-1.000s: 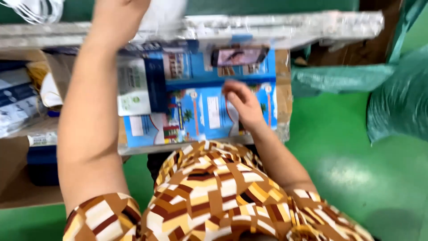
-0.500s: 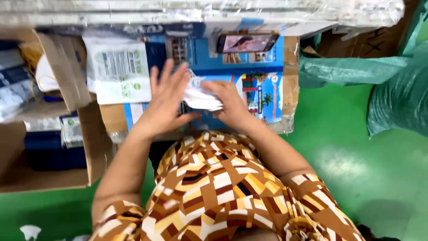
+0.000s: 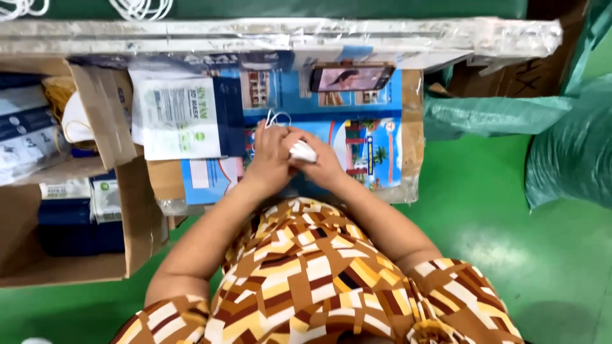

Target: Packing stacks of white protective face masks into individual blue retail cardboard boxes.

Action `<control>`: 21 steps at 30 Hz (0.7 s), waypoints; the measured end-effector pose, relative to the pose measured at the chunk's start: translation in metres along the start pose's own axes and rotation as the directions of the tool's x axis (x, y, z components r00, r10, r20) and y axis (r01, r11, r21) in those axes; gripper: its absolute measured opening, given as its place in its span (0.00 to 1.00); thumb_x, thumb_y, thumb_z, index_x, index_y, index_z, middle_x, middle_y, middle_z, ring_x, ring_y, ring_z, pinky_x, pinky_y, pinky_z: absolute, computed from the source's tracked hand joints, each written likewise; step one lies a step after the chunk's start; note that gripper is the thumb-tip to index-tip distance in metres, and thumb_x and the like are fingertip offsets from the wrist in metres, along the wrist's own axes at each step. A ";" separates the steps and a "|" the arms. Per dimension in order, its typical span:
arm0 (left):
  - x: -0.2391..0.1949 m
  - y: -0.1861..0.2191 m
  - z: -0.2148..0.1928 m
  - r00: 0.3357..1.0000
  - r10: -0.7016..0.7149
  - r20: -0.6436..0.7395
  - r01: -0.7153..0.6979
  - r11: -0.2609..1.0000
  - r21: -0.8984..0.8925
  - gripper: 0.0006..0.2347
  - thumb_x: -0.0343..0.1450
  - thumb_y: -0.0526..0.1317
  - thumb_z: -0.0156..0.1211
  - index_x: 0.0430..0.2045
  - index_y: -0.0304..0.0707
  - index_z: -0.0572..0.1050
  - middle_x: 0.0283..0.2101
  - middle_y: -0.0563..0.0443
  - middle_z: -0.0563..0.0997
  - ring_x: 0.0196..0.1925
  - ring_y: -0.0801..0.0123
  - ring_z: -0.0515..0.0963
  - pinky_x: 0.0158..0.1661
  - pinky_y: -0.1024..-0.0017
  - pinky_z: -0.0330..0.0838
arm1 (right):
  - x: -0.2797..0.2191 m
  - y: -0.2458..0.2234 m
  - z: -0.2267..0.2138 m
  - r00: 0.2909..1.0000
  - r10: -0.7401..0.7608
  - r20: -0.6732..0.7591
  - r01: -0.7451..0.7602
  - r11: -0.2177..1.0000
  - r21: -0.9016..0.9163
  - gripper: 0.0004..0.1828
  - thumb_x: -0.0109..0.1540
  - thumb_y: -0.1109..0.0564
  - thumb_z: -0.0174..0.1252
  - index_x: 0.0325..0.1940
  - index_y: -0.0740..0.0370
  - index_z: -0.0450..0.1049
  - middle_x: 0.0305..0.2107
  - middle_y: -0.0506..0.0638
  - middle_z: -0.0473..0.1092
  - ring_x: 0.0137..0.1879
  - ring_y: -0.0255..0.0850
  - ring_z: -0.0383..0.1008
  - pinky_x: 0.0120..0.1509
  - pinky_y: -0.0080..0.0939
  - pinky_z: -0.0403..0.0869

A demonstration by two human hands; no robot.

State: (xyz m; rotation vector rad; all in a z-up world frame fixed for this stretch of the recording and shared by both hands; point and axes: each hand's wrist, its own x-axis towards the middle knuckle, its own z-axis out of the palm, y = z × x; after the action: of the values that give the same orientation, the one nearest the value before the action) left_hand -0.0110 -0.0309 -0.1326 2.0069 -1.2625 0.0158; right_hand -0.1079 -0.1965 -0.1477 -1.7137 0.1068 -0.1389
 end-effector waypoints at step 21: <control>-0.014 -0.099 -0.032 0.810 -0.517 -0.275 0.583 0.758 0.293 0.12 0.69 0.34 0.58 0.44 0.27 0.76 0.43 0.31 0.78 0.42 0.38 0.78 0.41 0.49 0.72 | -0.004 -0.047 -0.031 0.986 -0.131 -0.106 0.044 0.807 -0.589 0.19 0.60 0.56 0.66 0.56 0.55 0.77 0.46 0.51 0.76 0.51 0.53 0.75 0.55 0.50 0.74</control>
State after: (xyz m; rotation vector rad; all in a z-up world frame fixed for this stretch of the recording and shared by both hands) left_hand 0.0701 0.0218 -0.1731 2.5752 -0.5298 0.1521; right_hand -0.1175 -0.2195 -0.0965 -2.3327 0.1906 -0.3239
